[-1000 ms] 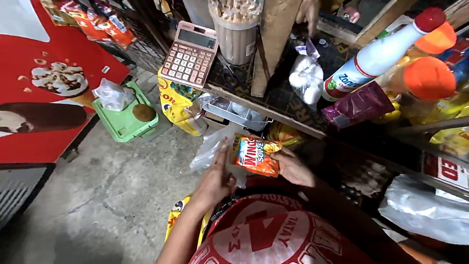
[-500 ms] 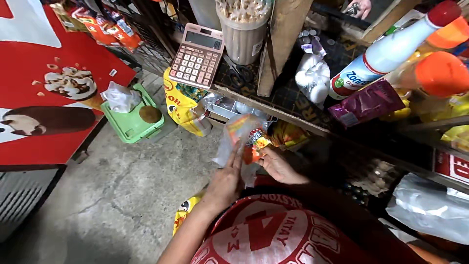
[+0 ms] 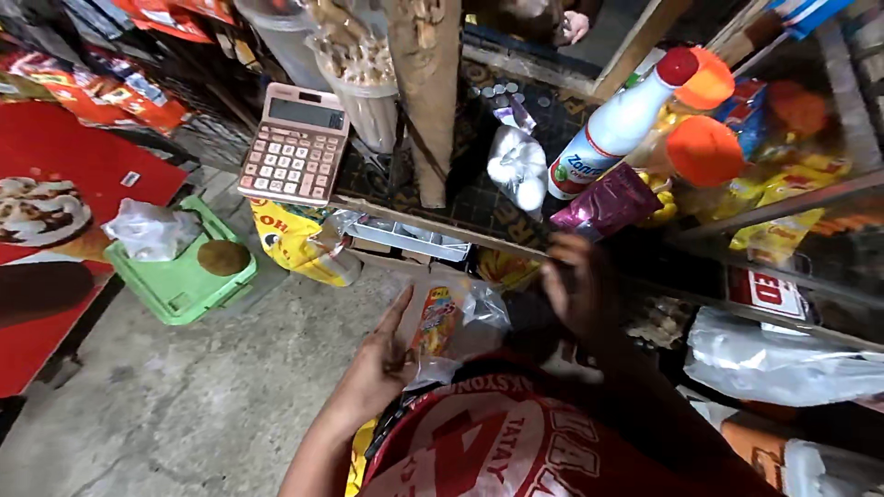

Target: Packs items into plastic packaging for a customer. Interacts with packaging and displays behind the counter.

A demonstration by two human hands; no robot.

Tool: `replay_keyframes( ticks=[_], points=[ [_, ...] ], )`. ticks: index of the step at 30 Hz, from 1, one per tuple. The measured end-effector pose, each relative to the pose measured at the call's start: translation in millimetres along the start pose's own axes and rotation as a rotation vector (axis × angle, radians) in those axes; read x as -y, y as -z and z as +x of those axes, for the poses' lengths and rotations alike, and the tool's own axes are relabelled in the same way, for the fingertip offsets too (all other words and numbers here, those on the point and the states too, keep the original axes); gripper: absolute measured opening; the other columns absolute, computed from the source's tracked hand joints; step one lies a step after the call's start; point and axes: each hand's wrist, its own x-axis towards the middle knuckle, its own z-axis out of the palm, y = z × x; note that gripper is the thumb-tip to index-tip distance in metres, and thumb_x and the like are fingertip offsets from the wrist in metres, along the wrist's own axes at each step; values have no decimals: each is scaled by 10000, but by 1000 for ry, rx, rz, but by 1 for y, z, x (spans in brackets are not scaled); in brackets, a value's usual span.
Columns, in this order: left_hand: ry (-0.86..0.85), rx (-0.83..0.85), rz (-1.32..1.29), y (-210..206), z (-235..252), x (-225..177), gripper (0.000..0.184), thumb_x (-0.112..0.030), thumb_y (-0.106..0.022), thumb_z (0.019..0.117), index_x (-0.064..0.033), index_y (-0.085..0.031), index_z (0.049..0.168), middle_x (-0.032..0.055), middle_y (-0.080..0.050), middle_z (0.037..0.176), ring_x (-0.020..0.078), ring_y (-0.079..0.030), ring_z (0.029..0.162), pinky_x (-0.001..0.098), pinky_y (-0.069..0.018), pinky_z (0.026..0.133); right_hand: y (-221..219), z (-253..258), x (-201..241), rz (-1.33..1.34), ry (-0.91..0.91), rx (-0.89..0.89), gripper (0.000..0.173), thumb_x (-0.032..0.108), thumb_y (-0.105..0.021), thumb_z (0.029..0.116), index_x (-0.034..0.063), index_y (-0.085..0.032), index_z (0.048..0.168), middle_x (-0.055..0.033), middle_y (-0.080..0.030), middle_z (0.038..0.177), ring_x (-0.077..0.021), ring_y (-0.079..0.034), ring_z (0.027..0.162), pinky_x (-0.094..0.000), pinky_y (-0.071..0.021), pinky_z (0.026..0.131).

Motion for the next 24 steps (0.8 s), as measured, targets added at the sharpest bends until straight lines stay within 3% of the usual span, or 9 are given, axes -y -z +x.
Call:
replay_keyframes(
  ticks=[3, 7, 11, 14, 17, 19, 21, 22, 24],
  points=[
    [-24, -12, -57, -3, 1, -9, 984, 35, -684, 740, -164, -284, 1616, 69, -369, 1609, -7, -627, 788, 206, -552, 657, 25, 13, -41, -139, -149, -300, 524, 254, -737, 922, -93, -485, 1224, -282, -569, 1201, -280, -589, 1050, -383, -513, 894],
    [-79, -24, -77, -5, 6, -21, 1007, 39, -697, 714, -151, -285, 1613, 68, -381, 1600, 21, -664, 999, 226, -590, 786, 23, 25, -49, -132, -483, -193, 672, 292, -744, 918, -110, -415, 1344, -259, -581, 1123, -294, -625, 913, -444, -551, 822],
    [-111, -60, 15, -3, 4, -31, 932, -36, -685, 756, -157, -317, 1605, 64, -458, 1549, 21, -658, 1057, 233, -583, 862, 14, 25, -52, -102, -554, -183, 686, 322, -704, 949, -73, -369, 1399, -224, -603, 1135, -250, -659, 915, -420, -566, 827],
    [-154, -54, -22, -1, 2, -34, 932, -37, -671, 759, -177, -313, 1608, 20, -482, 1531, -9, -656, 974, 201, -578, 796, 16, 24, -61, 130, -614, -227, 777, 187, -741, 922, -44, -281, 1503, -221, -625, 1219, -202, -683, 1008, -364, -579, 890],
    [-181, -44, -68, -1, 0, -39, 911, -27, -665, 766, -147, -322, 1601, 11, -488, 1530, -10, -646, 1049, 190, -569, 857, 30, 16, -50, 459, -558, -246, 806, 67, -696, 916, -42, -197, 1539, -115, -585, 1273, -62, -658, 1056, -248, -575, 921],
    [-188, -45, -74, -3, 1, -41, 903, -40, -672, 766, -133, -329, 1596, 5, -481, 1544, 1, -627, 1143, 199, -558, 926, 43, 6, -32, 523, -431, -210, 553, 107, -694, 931, -74, -445, 1390, -8, -654, 1159, 4, -661, 999, -212, -584, 878],
    [-190, -42, -72, -5, 3, -43, 895, -60, -679, 778, -140, -330, 1598, 8, -481, 1547, 13, -607, 1199, 214, -545, 973, 51, -3, -16, 590, -296, -102, 218, 252, -653, 1000, 159, -672, 1197, 187, -694, 1086, 86, -642, 998, -162, -563, 885],
    [-190, -39, -64, -7, 5, -44, 897, -68, -677, 780, -152, -328, 1601, 4, -486, 1542, 1, -608, 1186, 205, -543, 963, 50, -4, -9, 650, -242, -25, 191, 326, -588, 1038, 276, -686, 1194, 253, -677, 1112, 118, -614, 1037, -140, -531, 922],
    [-188, -31, -30, -11, 8, -47, 882, -94, -677, 784, -154, -339, 1596, 14, -492, 1533, -8, -603, 1177, 205, -533, 968, 32, -5, 10, 812, -224, 76, 216, 351, -507, 1070, 310, -653, 1224, 247, -687, 1134, 101, -626, 1056, -160, -539, 938]
  ],
)
